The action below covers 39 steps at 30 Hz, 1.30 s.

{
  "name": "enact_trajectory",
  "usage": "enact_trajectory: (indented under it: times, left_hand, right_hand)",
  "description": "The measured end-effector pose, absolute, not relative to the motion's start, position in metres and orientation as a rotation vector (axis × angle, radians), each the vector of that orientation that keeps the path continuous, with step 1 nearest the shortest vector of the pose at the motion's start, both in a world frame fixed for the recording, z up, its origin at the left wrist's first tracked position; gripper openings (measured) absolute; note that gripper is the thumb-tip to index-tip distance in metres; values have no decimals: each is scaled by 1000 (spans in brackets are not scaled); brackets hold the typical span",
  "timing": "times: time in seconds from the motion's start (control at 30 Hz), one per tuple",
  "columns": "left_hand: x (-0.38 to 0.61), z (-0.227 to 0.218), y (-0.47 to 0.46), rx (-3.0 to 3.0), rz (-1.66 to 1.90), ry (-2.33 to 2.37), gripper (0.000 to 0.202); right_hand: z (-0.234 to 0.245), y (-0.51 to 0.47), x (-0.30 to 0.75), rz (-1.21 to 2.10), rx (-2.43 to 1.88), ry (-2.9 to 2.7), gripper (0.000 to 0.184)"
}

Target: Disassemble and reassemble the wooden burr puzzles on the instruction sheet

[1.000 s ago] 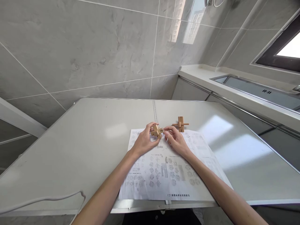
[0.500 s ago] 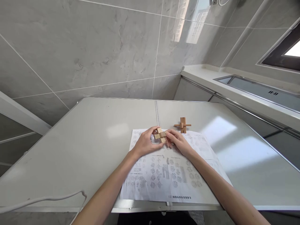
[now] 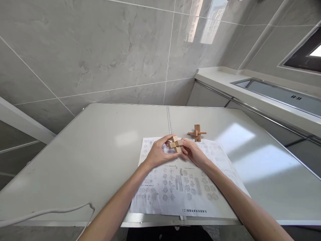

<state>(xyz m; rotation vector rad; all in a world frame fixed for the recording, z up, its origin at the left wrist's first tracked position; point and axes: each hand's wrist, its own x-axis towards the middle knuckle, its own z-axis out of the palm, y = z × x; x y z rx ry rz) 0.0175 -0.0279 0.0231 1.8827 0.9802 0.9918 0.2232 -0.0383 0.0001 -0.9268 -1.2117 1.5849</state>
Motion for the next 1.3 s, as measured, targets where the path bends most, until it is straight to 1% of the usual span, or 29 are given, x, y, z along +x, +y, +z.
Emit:
enact_trajectory:
  times: [0.13,0.3,0.37,0.47,0.53,0.73,0.87,0.93,1.2,1.3]
  left_hand:
    - [19,20,-29,2020,995,920,66]
    - [24,18,-33,2288,1028,698,53]
    - [26,19,-34,2268,1014,725,62]
    - [28,19,-36,2091,969,880,91]
    - [29,19,-36,1972,958,965,99]
    - [31,20,-36,1855,922,1032,92]
    - [31,19,-35,1857,958,1032,68]
    - [30,18,-33,1866,991,1042,61]
    - [28,19,-31,1913,1063,988,62]
    - [28,18,-30,1917,1070,988,63]
  right_hand:
    - [2,-38,226,1649,-949,-1145,47]
    - [1,-36,232,1748,-975,-1046,43]
    - [0,-36,234,1762,-960,-1003,39]
    - [0,-34,237,1769,-923,-945,32]
    - [0,-34,238,1779,-898,-912,31]
    - [-1,-34,236,1842,-843,-868,31]
    - [-4,-35,233,1881,-812,-862,31]
    - [-4,-35,232,1892,-800,-854,31]
    - [-5,-34,230,1881,-757,-811,28]
    - [-7,-35,229,1869,-756,-801,30]
